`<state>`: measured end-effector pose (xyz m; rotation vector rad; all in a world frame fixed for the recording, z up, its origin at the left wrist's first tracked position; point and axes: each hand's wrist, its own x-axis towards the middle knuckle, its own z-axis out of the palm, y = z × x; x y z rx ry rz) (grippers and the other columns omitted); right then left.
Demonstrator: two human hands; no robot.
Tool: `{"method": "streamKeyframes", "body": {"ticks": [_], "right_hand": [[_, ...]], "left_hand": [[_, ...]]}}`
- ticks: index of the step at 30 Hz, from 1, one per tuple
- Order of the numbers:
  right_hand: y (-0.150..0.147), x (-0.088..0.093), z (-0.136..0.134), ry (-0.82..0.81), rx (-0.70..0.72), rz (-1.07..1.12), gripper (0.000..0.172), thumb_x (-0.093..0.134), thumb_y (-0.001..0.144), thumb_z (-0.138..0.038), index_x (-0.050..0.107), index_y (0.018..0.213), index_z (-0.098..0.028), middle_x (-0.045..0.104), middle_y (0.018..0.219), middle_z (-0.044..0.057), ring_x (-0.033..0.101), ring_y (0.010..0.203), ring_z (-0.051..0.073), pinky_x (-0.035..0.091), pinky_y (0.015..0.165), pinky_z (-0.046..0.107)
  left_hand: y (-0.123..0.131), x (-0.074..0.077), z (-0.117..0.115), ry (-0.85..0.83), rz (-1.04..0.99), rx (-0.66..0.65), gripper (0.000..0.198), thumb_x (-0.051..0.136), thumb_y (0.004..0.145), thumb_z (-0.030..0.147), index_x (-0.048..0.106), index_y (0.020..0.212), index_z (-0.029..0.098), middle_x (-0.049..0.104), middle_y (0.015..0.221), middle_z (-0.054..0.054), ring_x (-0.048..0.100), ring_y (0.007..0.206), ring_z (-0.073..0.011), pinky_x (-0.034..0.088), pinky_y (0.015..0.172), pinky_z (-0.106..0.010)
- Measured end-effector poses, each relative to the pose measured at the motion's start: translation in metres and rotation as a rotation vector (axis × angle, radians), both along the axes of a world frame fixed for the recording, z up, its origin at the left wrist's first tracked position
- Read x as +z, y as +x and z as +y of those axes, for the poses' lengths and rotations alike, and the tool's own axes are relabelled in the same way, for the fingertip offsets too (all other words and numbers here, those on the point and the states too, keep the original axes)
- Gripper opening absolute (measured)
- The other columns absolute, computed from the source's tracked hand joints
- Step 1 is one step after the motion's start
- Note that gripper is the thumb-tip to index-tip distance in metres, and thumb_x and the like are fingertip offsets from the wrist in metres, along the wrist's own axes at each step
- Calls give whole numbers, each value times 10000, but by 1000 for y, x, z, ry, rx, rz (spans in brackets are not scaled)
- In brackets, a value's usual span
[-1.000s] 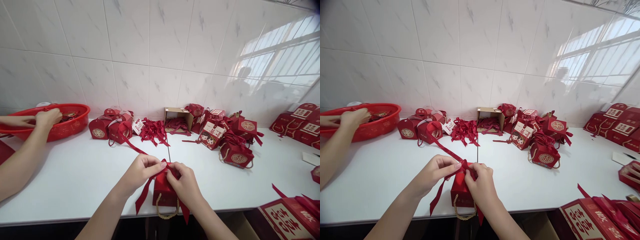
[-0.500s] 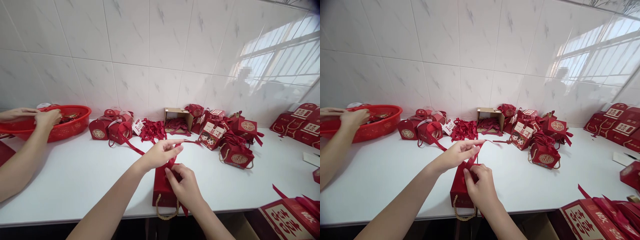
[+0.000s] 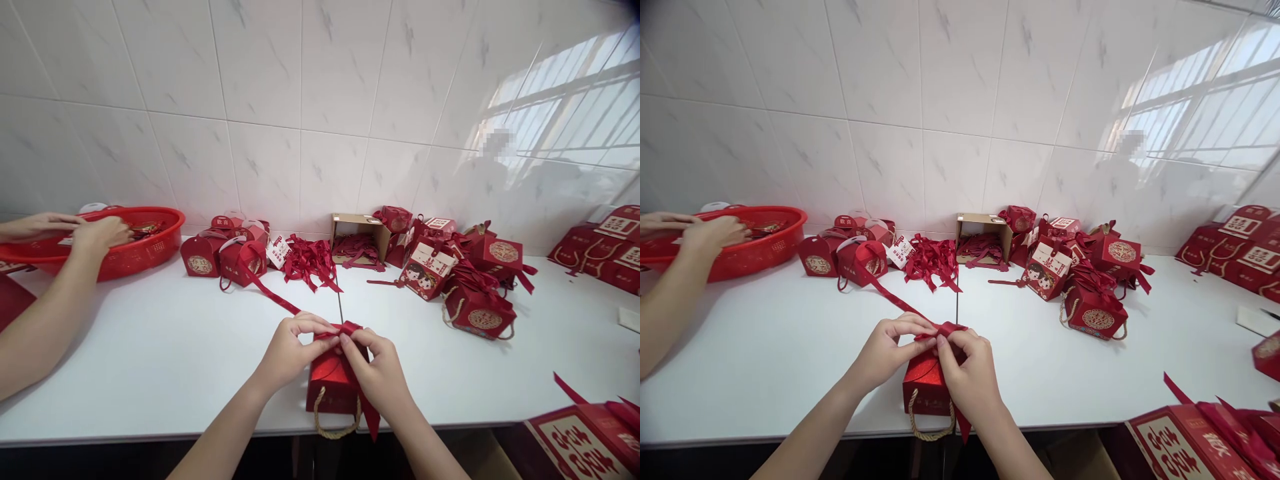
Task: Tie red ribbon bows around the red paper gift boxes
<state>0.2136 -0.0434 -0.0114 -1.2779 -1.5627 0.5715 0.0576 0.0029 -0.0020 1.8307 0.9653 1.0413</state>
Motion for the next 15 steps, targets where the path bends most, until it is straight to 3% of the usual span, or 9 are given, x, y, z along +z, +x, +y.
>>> {"method": "streamKeyframes", "body": {"ticks": [5, 7, 9, 15], "right_hand": [[-9, -4, 0, -19, -66, 120, 259, 494, 863, -355, 551, 674, -187, 611, 638, 26, 533, 612, 162, 410, 598, 279], [-11, -6, 0, -24, -80, 226, 153, 527, 846, -348, 516, 813, -199, 606, 641, -1, 541, 598, 155, 427, 592, 271], [-12, -6, 0, -32, -77, 325, 175, 567, 824, -330, 443, 882, -220, 591, 636, -32, 550, 594, 148, 437, 584, 257], [-7, -7, 0, 16, -57, 290, 219, 559, 829, -308, 405, 700, -221, 489, 609, -49, 441, 569, 117, 379, 561, 238]], "left_hand": [[4, 0, -4, 36, -2, 35, 118, 637, 791, 278, 711, 777, 187, 701, 854, -41, 638, 844, -187, 486, 826, -305], [4, 1, -7, 37, 17, 48, 117, 616, 806, 269, 692, 775, 186, 699, 874, -33, 635, 858, -181, 480, 826, -293], [4, 2, -9, 19, 28, 50, 112, 596, 817, 254, 678, 786, 184, 698, 889, -30, 633, 867, -178, 481, 818, -284], [5, -2, -9, 31, -1, 5, 100, 634, 787, 248, 677, 841, 176, 701, 930, -43, 633, 918, -193, 486, 844, -289]]}}
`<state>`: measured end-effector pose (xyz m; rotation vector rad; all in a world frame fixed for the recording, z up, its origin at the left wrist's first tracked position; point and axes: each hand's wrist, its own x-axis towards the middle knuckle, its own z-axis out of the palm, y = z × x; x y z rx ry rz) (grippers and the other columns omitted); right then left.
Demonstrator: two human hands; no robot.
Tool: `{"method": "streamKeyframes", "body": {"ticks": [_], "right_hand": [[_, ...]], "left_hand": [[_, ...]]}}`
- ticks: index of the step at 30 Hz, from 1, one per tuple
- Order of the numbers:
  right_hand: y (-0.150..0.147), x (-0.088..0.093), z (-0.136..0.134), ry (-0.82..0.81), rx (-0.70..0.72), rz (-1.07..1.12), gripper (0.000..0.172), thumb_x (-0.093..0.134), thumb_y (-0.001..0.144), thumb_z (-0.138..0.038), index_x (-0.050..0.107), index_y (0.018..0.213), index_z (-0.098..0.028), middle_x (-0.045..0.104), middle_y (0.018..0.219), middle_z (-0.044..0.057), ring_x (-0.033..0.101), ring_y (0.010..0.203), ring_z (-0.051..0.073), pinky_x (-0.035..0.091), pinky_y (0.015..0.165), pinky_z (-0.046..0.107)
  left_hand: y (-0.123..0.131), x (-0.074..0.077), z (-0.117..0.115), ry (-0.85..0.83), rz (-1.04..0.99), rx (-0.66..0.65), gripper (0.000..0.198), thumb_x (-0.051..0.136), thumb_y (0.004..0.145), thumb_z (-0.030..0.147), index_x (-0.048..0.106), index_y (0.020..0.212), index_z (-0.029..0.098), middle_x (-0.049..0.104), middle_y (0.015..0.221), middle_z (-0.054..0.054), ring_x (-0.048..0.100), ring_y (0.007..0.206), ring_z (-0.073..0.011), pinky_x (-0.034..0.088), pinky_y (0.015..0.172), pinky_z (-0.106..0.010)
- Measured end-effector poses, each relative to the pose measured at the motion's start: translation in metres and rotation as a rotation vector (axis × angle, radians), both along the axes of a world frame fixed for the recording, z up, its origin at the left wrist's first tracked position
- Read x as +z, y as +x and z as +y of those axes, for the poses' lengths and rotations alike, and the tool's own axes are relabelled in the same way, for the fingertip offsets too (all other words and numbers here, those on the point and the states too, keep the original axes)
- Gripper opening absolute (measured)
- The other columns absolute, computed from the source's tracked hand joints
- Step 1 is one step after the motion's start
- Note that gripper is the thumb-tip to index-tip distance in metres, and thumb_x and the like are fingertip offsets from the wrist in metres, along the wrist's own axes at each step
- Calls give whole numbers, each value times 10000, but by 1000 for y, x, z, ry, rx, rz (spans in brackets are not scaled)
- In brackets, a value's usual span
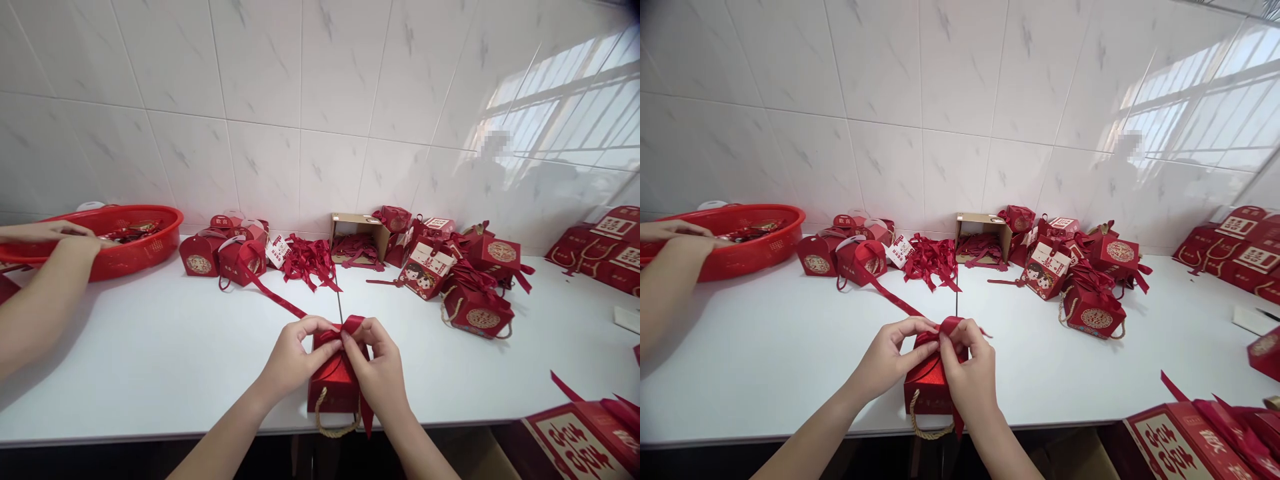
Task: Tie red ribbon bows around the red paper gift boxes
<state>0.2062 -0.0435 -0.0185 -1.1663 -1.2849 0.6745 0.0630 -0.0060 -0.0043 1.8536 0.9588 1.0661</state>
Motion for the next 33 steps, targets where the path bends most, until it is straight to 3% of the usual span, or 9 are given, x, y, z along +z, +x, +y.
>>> {"method": "streamKeyframes", "body": {"ticks": [8, 13, 16, 22, 27, 29, 33], "right_hand": [[2, -4, 2, -34, 51, 132, 234, 567, 842, -359, 400, 750, -223, 494, 660, -42, 454, 615, 122, 380, 576, 239], [2, -3, 3, -2, -12, 110, 312, 582, 833, -354, 349, 673, -222, 393, 613, -66, 385, 571, 101, 355, 542, 215], [2, -2, 2, -16, -6, 84, 252, 606, 814, -350, 451, 678, -204, 465, 637, -44, 423, 579, 103, 377, 548, 217], [3, 0, 1, -75, -5, 123, 183, 650, 781, -362, 625, 846, -192, 700, 765, 41, 628, 706, 170, 497, 658, 268], [5, -1, -1, -23, -76, -3, 187, 628, 795, -344, 706, 879, -197, 736, 848, 61, 667, 748, 187, 532, 677, 273], [5, -1, -3, 2, -103, -39, 187, 623, 800, -332, 688, 914, -199, 733, 788, 46, 665, 696, 178, 530, 621, 257], [5, -1, -3, 74, -117, -113, 113, 599, 822, -303, 651, 802, -204, 709, 716, 22, 652, 650, 159, 516, 569, 229]], "left_hand": [[0, -9, 3, -72, -110, 7, 111, 701, 743, 277, 700, 714, 170, 706, 922, -55, 634, 938, -200, 469, 882, -293], [2, -4, 1, -123, -134, 0, 116, 708, 740, 280, 708, 693, 174, 703, 890, -52, 626, 940, -201, 461, 886, -296], [2, -3, 2, -128, -128, -5, 117, 698, 749, 281, 713, 701, 175, 702, 878, -53, 620, 941, -202, 460, 884, -300], [1, -7, 3, -80, -113, -18, 89, 689, 754, 258, 725, 764, 177, 685, 926, -60, 625, 927, -195, 471, 871, -298], [3, -8, 3, -33, -94, 8, 118, 654, 787, 271, 722, 759, 179, 679, 896, -56, 631, 903, -185, 480, 855, -291], [4, -9, 3, -24, -95, 13, 123, 654, 788, 280, 720, 756, 182, 673, 893, -52, 635, 882, -180, 483, 849, -291], [5, -10, 3, -23, -95, 35, 125, 658, 782, 289, 714, 744, 184, 662, 884, -47, 637, 860, -175, 487, 838, -289]]}}
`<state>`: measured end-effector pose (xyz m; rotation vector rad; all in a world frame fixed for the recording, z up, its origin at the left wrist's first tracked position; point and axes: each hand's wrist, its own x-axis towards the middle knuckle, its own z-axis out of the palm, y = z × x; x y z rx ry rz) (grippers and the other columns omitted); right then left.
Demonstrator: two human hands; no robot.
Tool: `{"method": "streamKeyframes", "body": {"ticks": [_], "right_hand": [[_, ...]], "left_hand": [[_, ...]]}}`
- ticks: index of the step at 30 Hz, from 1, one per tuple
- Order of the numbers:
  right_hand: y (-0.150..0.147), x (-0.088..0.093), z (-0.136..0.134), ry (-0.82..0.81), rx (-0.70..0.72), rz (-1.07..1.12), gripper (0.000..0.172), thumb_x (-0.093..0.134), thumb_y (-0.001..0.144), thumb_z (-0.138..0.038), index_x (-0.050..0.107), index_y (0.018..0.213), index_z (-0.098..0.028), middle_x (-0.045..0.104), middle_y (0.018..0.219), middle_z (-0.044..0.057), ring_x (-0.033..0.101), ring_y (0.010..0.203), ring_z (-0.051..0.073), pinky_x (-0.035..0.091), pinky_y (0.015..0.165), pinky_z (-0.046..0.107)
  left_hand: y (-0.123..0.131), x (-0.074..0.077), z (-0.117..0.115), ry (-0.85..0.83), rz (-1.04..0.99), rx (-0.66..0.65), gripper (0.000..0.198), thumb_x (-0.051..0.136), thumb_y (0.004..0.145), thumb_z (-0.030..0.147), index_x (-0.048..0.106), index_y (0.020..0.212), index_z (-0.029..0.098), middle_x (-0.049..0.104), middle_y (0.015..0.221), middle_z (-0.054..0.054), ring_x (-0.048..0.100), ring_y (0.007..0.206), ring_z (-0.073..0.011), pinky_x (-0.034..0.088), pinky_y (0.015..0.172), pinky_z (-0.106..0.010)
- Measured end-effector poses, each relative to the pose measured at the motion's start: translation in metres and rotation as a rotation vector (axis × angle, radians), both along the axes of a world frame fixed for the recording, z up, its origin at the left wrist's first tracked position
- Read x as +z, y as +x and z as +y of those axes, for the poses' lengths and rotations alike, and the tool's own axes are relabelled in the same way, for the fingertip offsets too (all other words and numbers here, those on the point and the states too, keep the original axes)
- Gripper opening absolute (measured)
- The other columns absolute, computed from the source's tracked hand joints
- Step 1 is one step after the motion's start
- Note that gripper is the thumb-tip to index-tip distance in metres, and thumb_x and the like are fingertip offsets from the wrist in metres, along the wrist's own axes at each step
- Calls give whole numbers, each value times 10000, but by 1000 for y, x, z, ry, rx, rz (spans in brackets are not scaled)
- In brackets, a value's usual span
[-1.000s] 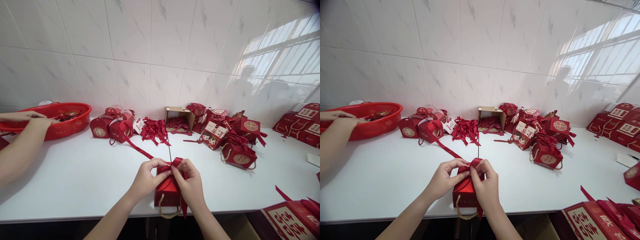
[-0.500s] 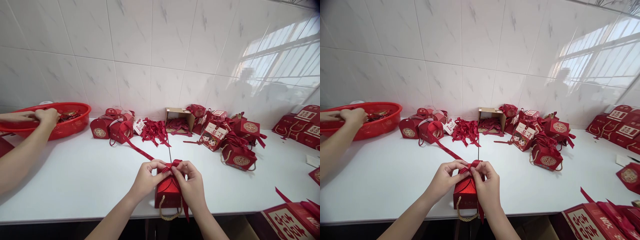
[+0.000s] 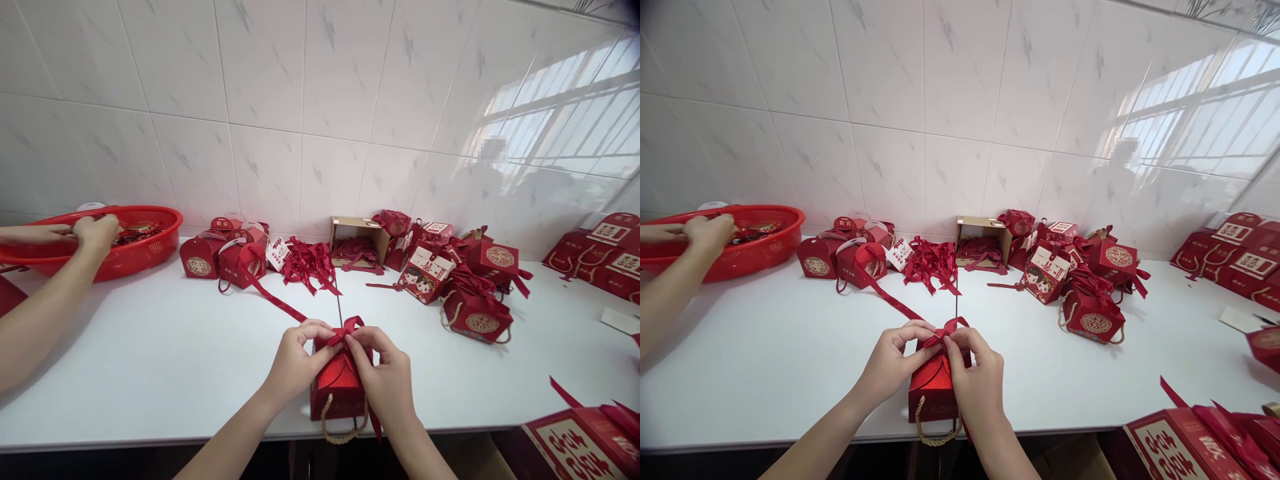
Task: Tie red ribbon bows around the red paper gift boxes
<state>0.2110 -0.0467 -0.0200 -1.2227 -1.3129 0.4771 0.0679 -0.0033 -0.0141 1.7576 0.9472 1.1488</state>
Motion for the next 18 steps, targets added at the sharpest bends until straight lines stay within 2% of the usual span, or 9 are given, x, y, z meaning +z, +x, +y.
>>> {"method": "streamKeyframes", "body": {"ticks": [3, 6, 10, 14, 18], "right_hand": [[2, -1, 1, 47, -9, -80, 125, 588, 831, -265, 697, 826, -206, 718, 770, 34, 668, 711, 164, 537, 642, 241], [5, -3, 2, 100, -10, -175, 176, 574, 840, -232, 729, 918, -202, 722, 764, 42, 667, 694, 164, 541, 632, 252], [7, -4, 0, 138, 20, -252, 172, 577, 843, -213, 736, 909, -203, 732, 789, 42, 663, 725, 169, 546, 665, 270], [5, -4, -2, 114, 21, -270, 165, 654, 789, -223, 737, 931, -219, 712, 831, 49, 661, 771, 186, 553, 701, 289], [4, -4, -3, 100, -28, -237, 144, 626, 797, -221, 754, 864, -219, 638, 868, 74, 643, 770, 189, 559, 693, 301]], "left_hand": [[0, 0, 0, 7, 11, 0, 121, 654, 782, 283, 715, 742, 186, 664, 876, -45, 630, 871, -177, 487, 839, -287], [0, 1, 0, 5, 5, 1, 117, 654, 776, 275, 710, 728, 183, 663, 866, -45, 624, 876, -179, 490, 838, -286], [0, -1, 0, 3, -3, 4, 97, 647, 768, 248, 703, 724, 182, 664, 859, -42, 623, 872, -179, 492, 833, -286], [0, -3, 0, 0, 0, 18, 63, 642, 744, 193, 704, 736, 182, 669, 879, -41, 627, 886, -184, 485, 856, -296], [1, -3, 1, -8, 2, 27, 75, 649, 747, 222, 707, 740, 175, 665, 881, -53, 626, 883, -195, 489, 851, -316]]}}
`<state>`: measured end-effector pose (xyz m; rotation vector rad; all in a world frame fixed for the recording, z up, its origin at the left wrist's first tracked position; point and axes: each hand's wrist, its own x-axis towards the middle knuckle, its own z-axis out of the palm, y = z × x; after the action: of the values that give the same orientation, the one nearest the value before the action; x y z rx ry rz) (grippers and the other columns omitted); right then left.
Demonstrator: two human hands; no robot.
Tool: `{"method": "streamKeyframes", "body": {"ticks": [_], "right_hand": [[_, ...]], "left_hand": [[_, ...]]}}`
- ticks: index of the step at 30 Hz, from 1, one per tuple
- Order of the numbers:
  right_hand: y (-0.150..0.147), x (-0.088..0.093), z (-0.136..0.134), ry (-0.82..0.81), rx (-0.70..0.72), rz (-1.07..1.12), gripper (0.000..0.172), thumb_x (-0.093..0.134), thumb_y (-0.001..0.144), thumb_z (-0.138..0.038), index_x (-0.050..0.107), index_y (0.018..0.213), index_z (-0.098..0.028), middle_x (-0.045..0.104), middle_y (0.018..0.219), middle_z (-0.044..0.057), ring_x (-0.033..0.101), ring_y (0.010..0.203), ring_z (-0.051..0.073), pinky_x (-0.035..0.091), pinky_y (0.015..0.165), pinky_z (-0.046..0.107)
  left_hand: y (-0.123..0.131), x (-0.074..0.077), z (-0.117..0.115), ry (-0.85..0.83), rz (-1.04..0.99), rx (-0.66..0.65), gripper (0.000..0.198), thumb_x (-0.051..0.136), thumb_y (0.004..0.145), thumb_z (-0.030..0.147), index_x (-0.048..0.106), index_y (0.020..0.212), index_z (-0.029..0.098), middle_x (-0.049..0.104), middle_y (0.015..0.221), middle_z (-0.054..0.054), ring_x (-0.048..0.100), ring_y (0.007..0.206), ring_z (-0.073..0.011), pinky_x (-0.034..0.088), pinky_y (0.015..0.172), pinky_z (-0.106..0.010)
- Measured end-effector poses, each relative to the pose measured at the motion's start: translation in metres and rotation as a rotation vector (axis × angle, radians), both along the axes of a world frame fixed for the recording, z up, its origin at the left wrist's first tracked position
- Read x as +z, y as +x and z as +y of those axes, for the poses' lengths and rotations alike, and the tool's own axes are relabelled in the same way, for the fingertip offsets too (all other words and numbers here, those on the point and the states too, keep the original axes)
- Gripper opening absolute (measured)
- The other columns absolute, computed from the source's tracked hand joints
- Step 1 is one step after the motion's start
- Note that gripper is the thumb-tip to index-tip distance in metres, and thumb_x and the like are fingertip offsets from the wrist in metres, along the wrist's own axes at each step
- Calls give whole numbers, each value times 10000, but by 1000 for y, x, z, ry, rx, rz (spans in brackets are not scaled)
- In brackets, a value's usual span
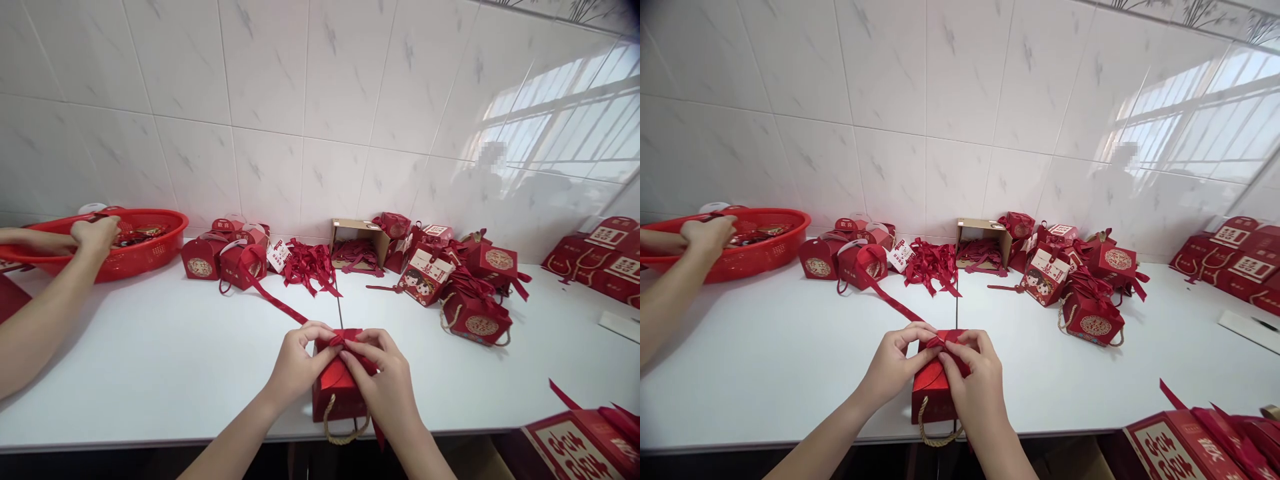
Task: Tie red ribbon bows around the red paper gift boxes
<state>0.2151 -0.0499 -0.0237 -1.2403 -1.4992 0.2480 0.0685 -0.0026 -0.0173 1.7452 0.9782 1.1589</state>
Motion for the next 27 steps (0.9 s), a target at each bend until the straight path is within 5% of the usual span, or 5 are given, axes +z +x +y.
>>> {"method": "streamKeyframes", "body": {"ticks": [12, 19, 22, 27], "right_hand": [[8, 7, 4, -391, 133, 214, 198, 604, 808, -346, 724, 742, -203, 489, 1355, 130, 423, 1281, 323, 345, 1040, 514], [6, 7, 7, -388, 246, 266, 307, 557, 842, -417, 700, 697, -188, 366, 1475, 101, 355, 1338, 314, 311, 1066, 496], [3, 2, 8, -379, 210, 347, 335, 556, 829, -471, 715, 746, -188, 403, 1450, 112, 373, 1330, 305, 305, 1080, 469], [1, 0, 5, -390, 203, 362, 363, 574, 804, -517, 742, 827, -196, 406, 1447, 119, 372, 1331, 307, 310, 1079, 462]], "left_hand": [[2, 9, 1, -39, -30, -67, 90, 637, 776, 215, 708, 755, 165, 682, 846, -54, 638, 839, -194, 499, 826, -318], [8, 2, 10, -26, -108, -28, 125, 615, 774, 184, 621, 898, 170, 675, 908, -55, 640, 892, -184, 510, 857, -343], [5, 4, 6, 71, -3, 78, 104, 606, 803, 286, 639, 778, 190, 645, 1095, -85, 555, 1103, -237, 424, 993, -429], [-2, 8, -1, 40, 203, 63, 135, 645, 773, 355, 733, 747, 256, 605, 1251, -53, 406, 1264, -291, 269, 1088, -514]]}}
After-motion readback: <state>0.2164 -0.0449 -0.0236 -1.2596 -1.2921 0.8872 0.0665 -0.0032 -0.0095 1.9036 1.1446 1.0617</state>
